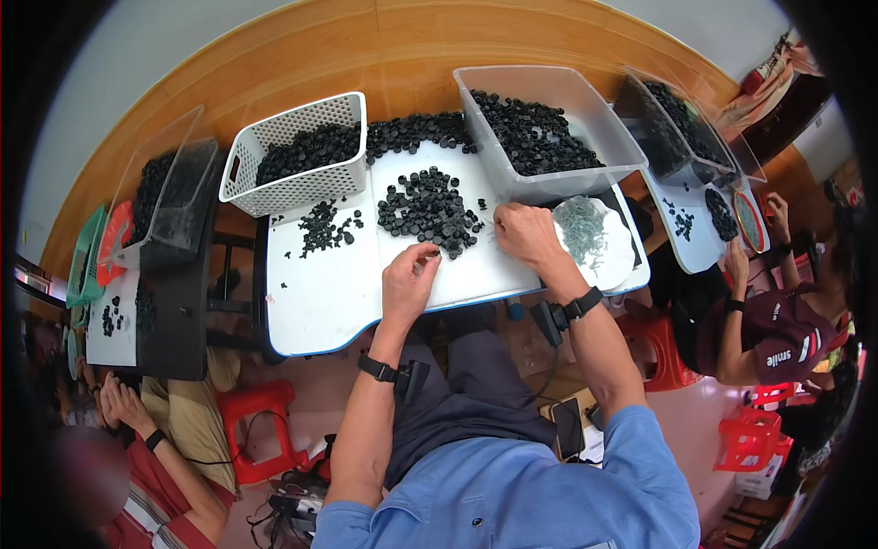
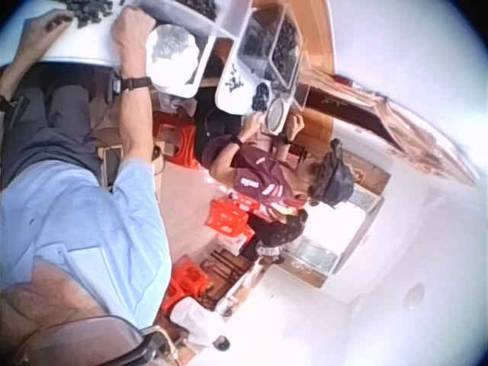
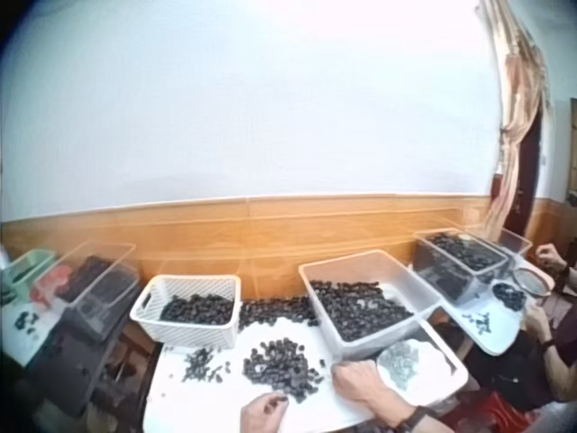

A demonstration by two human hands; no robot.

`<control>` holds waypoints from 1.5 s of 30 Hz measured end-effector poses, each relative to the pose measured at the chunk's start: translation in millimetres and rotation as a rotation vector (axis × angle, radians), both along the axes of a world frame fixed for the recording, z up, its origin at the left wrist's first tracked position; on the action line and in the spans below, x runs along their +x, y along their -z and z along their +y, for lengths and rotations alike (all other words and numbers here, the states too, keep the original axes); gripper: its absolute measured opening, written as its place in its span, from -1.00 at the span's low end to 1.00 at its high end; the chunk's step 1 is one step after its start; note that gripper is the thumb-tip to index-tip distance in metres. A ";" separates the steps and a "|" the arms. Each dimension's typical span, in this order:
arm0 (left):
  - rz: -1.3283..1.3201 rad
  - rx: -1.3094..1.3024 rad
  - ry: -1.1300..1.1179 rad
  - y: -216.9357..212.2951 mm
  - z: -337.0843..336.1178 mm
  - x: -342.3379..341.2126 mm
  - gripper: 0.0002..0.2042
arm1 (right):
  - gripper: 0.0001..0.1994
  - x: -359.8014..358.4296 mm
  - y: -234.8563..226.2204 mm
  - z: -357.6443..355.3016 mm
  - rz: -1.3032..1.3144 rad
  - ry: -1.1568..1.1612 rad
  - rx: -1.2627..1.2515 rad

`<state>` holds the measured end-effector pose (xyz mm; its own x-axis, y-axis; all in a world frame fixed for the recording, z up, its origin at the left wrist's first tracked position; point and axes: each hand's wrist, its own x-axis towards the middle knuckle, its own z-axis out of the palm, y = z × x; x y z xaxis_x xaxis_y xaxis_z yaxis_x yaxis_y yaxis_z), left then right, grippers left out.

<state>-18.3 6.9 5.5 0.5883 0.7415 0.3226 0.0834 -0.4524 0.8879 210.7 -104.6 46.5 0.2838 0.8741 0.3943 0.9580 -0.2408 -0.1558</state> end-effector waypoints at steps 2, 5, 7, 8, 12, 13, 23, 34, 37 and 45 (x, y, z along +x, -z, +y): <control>0.006 0.002 -0.003 0.2 0.8 0.6 -0.80 | -0.90 -4.7 -7.3 -3.7 0.020 -0.012 0.034; 0.024 0.017 -0.005 1.4 2.3 0.1 -0.80 | -0.89 -15.5 -12.4 -10.5 0.054 -0.037 0.038; 0.039 0.029 -0.005 2.6 2.3 -0.4 -0.80 | -0.89 -22.2 -9.9 -14.9 0.072 -0.051 0.007; 0.035 0.030 -0.001 2.6 2.2 -0.3 -0.80 | -0.90 -24.6 -8.5 -16.7 0.058 -0.087 -0.047; 0.028 0.046 -0.002 1.3 1.4 0.7 -0.80 | -0.94 -29.8 -9.5 -29.7 0.070 -0.037 -0.008; 0.027 0.045 0.002 0.7 0.3 0.8 -0.80 | -0.94 -29.3 -12.2 -36.6 0.069 -0.032 -0.009; 0.015 -0.060 0.027 1.2 2.5 -3.2 -0.81 | -0.92 -32.7 0.7 -64.2 0.257 0.133 0.043; -0.031 -0.176 0.122 -0.6 0.5 -4.3 -0.79 | -0.88 -34.6 7.3 -57.9 0.402 0.220 -0.061; -0.011 -0.152 0.117 2.0 1.4 -5.2 -0.78 | -0.87 -36.4 4.3 -56.0 0.432 0.222 -0.084; -0.039 -0.114 0.116 4.8 1.3 -2.3 -0.79 | -0.82 -32.1 -6.5 -51.9 0.659 0.161 -0.055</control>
<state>-20.6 8.2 0.7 0.6608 0.7026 0.2641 0.0011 -0.3527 0.9357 178.6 -156.5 53.0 0.5774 0.8148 0.0511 0.6191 -0.3962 -0.6780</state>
